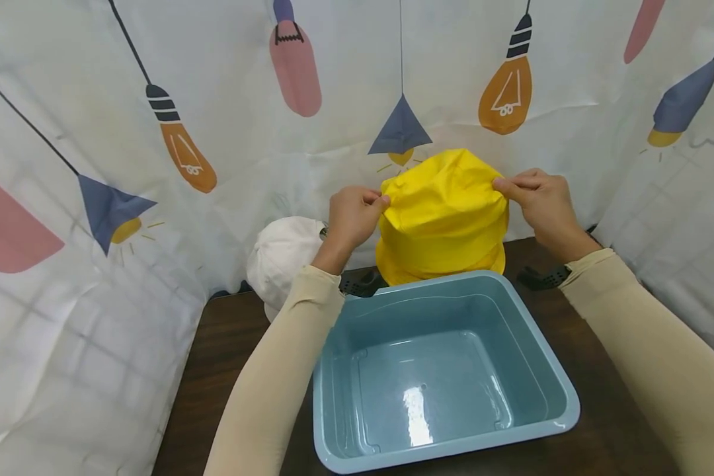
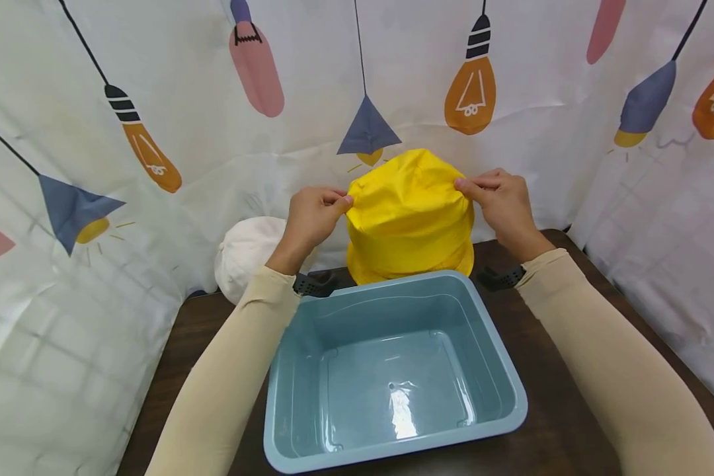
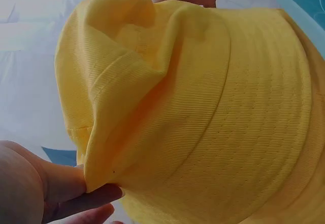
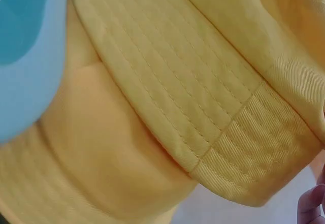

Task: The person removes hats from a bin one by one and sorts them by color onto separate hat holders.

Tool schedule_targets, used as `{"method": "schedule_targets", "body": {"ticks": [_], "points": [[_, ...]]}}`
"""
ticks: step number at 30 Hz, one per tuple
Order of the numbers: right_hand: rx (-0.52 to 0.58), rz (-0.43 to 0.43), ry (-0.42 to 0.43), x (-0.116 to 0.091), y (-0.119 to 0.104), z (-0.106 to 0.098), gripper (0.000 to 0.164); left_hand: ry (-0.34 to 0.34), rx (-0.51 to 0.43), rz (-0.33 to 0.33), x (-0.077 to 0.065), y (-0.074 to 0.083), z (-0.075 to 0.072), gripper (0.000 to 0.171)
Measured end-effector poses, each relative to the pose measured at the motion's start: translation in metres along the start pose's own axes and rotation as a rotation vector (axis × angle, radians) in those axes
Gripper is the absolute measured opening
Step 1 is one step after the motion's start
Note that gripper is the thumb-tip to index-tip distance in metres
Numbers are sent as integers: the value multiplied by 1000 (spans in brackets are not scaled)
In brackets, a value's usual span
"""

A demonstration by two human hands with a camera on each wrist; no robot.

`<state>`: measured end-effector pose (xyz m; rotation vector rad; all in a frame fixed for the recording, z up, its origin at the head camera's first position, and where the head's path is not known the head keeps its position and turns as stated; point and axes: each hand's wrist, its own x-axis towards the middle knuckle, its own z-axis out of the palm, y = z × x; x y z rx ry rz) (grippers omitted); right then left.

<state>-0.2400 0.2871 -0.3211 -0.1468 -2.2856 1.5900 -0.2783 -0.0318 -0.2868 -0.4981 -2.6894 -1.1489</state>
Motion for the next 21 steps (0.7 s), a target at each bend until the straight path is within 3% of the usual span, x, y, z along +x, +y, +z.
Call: {"method": "schedule_targets", "body": {"ticks": [6,11,17,21], "points": [[2,-35,52,1,-7,-1,48,42,-28,49,-5,8,-6,29],[-32,39,61,5,-2,-7,56,12,-20,107,-13,18,2,29],[-181,179,-32,7,9,-7,77,-70,55,127,-19,28,16,30],[-208,179,-133,6,13,0,80,-69,103,106,-21,23,18,31]]}}
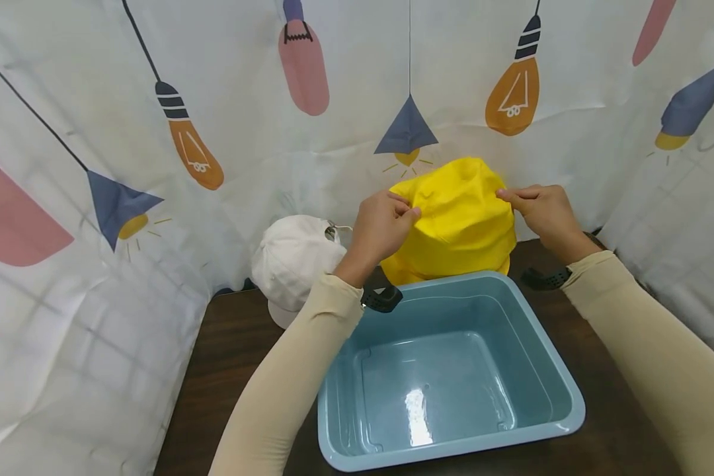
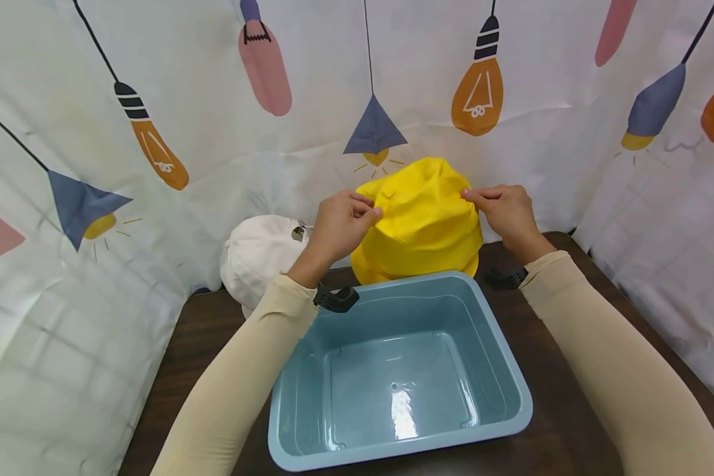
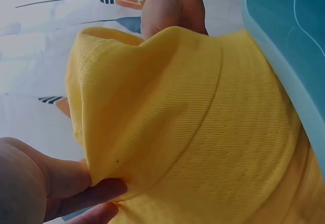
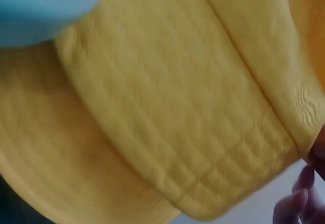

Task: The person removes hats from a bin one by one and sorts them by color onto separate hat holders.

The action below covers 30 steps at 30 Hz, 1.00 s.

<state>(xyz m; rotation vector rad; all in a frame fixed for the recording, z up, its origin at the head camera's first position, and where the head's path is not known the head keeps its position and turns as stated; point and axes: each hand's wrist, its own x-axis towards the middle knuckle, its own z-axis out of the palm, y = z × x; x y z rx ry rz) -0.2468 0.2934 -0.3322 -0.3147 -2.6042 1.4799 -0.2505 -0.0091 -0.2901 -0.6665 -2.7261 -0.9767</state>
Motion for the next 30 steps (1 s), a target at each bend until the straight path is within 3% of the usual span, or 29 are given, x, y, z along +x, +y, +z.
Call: {"method": "schedule_targets", "body": {"ticks": [6,13,18,25,30], "points": [[-55,-53,-84,-1,-1,6,78,-48,31,-25,-1,-16,-2,59],[-228,-75,-128,-1,-1,5,79,-146,53,-77,3,-23,2,61],[-218,-30,-188,4,10,6,79,-187,48,-97,7,-27,5,61],[-185,-2,-139,7,25,10,75,-196,117,-118,12,-33,7,61],[-180,4,-132,2,21,12,75,-214,169,-184,13,-32,7,61]]}}
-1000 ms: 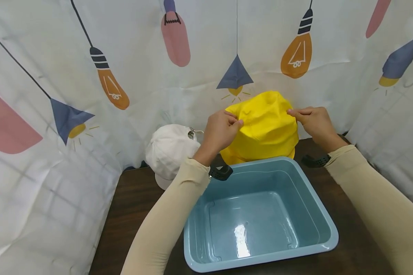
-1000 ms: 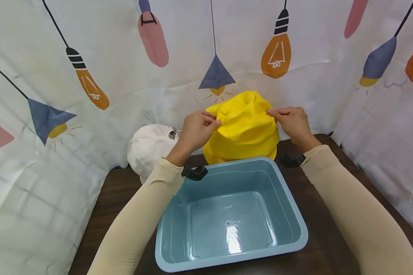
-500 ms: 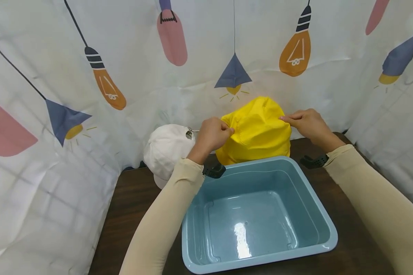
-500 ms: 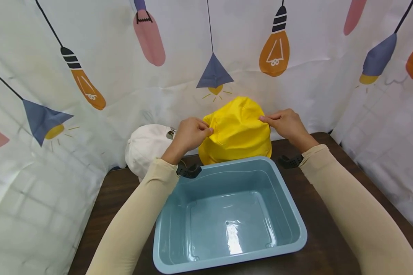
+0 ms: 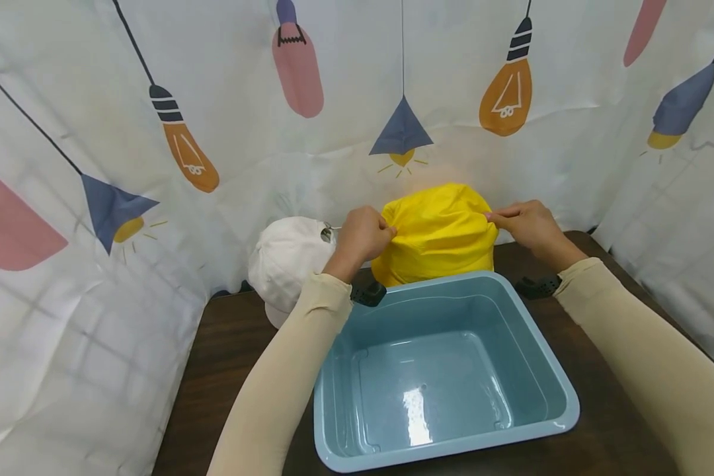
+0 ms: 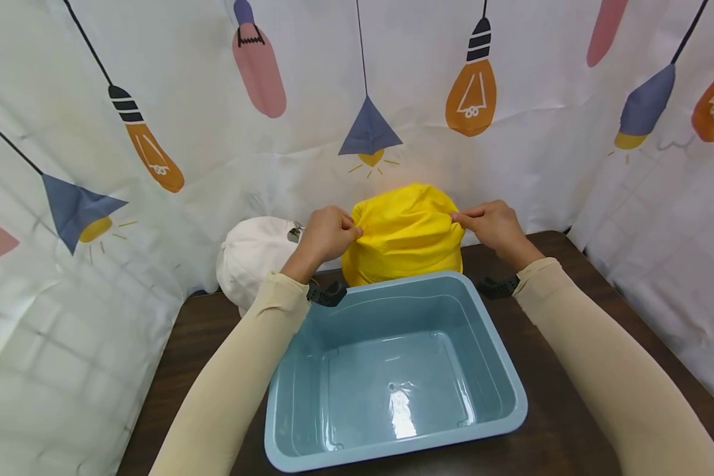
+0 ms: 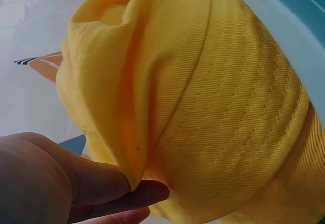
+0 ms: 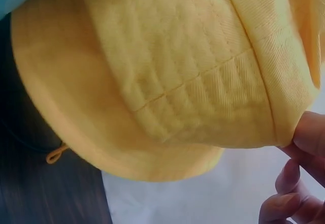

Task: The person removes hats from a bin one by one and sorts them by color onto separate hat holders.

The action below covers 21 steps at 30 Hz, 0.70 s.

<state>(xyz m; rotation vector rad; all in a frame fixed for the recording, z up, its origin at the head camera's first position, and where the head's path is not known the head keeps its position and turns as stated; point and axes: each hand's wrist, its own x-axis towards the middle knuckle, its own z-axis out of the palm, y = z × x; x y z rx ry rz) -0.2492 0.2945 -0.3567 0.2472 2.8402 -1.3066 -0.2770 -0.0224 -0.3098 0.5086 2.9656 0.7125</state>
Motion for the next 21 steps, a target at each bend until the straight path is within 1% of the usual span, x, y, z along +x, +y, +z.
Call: {"method": "schedule_targets", "body": {"ticks": [3,6,10,12,13,16,17,19,21], "points": [[-29,-12,9,-2,-2,1,71,-11,20,-37,1,1,1,61],[-25,-13,1,-2,-3,2,72,-17,25,-38,1,1,2,61],[75,-11,-50,-2,0,-2,81,-45,3,7,1,-2,-3,62],[136,-14,-66,-2,2,-5,81,-62,-37,15,3,-4,-8,62],[165,-15,-75,-2,4,-7,78,-64,-62,11,3,-4,-10,61],[252,-2,-110,1,6,-11,66,-27,-125,-4,7,-4,-17,57],[285,15,-137,3,7,-11,61,-8,-139,-3,8,-3,-18,52],[346,50,-194,7,7,-12,53,23,-135,22,10,-3,-18,40],[388,84,-255,11,8,-13,53,21,-109,60,12,-3,-15,30]]}}
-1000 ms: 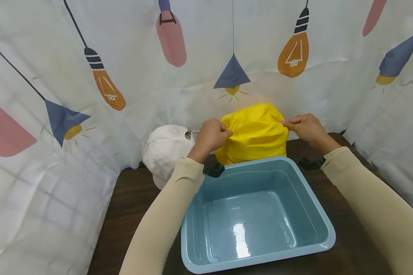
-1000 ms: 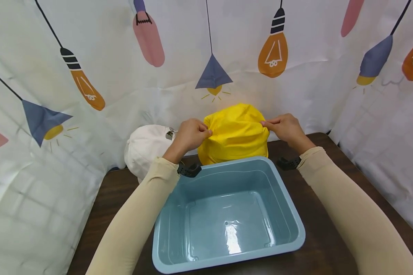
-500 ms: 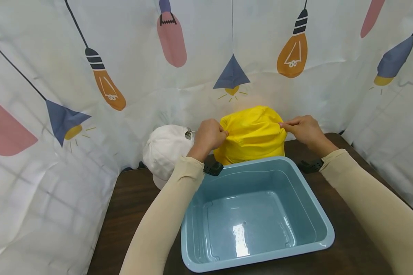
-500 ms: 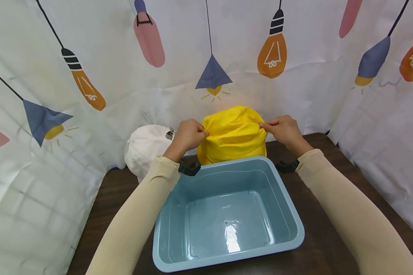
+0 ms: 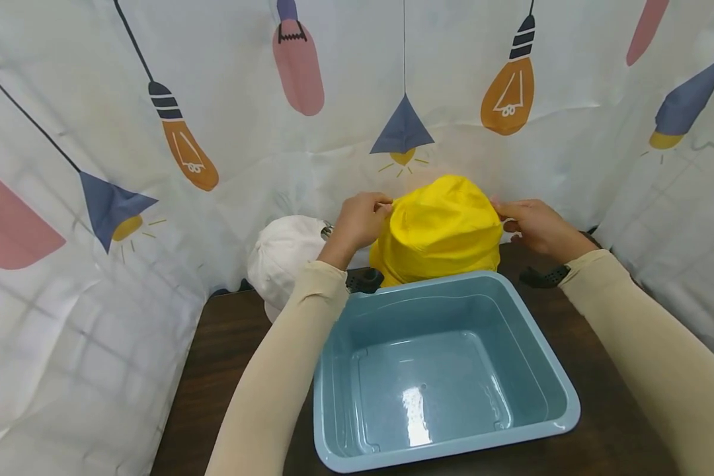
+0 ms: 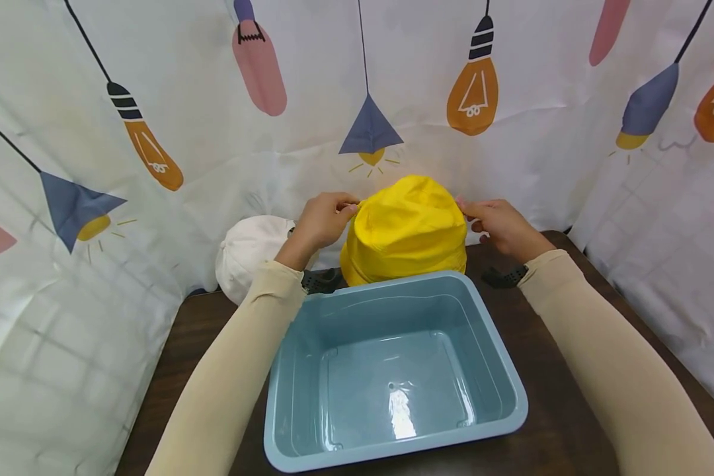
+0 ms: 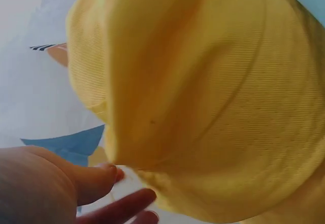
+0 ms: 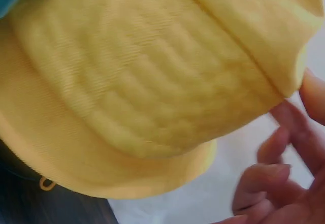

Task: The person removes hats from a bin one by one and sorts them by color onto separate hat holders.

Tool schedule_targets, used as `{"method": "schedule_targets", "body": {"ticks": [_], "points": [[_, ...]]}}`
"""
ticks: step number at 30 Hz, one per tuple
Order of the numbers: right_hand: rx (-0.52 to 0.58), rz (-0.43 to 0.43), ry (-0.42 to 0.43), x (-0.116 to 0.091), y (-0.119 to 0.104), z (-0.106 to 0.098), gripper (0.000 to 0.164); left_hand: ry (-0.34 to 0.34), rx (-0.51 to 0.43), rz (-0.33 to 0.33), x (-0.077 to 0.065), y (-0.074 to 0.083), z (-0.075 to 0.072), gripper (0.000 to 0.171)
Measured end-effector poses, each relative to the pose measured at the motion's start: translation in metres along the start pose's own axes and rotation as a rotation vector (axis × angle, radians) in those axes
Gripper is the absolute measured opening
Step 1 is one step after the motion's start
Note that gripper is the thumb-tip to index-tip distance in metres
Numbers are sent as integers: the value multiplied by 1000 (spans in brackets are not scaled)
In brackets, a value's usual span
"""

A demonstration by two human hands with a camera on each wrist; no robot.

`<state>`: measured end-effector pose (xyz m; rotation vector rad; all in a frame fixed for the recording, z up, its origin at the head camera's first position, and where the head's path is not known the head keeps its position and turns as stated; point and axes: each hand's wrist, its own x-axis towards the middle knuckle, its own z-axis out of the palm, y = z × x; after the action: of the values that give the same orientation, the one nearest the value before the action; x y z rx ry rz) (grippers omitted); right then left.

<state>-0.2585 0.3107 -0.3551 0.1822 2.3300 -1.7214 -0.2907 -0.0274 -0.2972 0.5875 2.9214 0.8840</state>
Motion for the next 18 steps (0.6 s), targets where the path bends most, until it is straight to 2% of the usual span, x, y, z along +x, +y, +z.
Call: {"method": "schedule_targets", "body": {"ticks": [3,6,10,14,18], "points": [[-23,33,-70,5,1,-3,58,-9,33,51,2,0,5,38],[-67,47,-121,7,2,-6,54,-7,51,71,3,1,9,40],[-113,50,-148,6,3,-10,45,1,66,80,5,0,10,40],[-178,37,-169,1,2,-14,51,-2,66,86,6,0,10,40],[-237,66,-191,-1,2,-18,54,-9,57,78,7,1,11,40]]}}
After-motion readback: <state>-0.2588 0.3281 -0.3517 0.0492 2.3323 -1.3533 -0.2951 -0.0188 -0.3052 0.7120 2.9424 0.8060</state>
